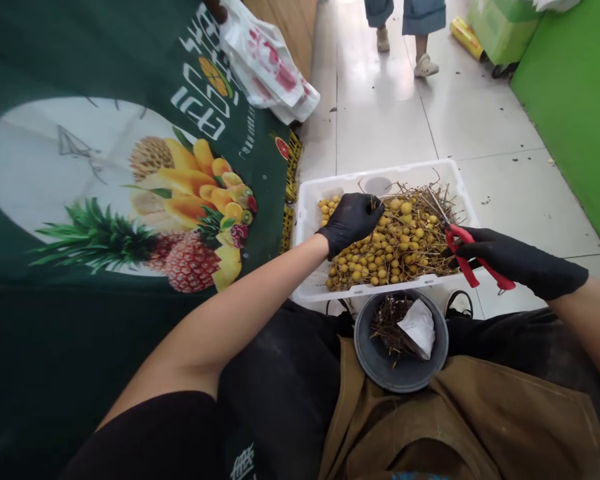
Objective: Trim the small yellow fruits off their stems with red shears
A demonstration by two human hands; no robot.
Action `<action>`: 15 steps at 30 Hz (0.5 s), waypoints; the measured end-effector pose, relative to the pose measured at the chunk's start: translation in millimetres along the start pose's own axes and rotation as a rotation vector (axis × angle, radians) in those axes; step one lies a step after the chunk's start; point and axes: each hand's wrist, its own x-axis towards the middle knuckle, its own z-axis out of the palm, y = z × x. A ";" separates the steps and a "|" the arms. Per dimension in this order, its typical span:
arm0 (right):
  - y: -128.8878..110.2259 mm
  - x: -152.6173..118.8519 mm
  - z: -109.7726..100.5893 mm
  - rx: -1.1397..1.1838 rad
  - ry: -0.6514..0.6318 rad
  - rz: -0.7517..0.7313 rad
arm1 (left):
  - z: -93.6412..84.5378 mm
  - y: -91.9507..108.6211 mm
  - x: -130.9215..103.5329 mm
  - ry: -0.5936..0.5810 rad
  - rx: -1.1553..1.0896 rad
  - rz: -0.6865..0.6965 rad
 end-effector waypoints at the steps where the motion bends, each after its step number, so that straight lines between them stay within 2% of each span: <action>1: -1.4 -3.5 3.5 -0.032 -0.018 0.025 | -4.5 -0.1 -4.3 0.033 -0.039 0.010; 5: -12.1 -13.2 19.6 -0.035 -0.140 0.087 | -16.0 -2.8 -15.0 0.074 -0.149 0.018; 8: -17.5 -9.3 26.0 -0.074 -0.141 0.095 | -21.1 -7.7 -20.4 0.088 -0.182 0.053; 15: -17.9 6.6 15.5 -0.341 -0.121 -0.021 | -29.7 -20.2 -31.5 0.129 -0.226 0.206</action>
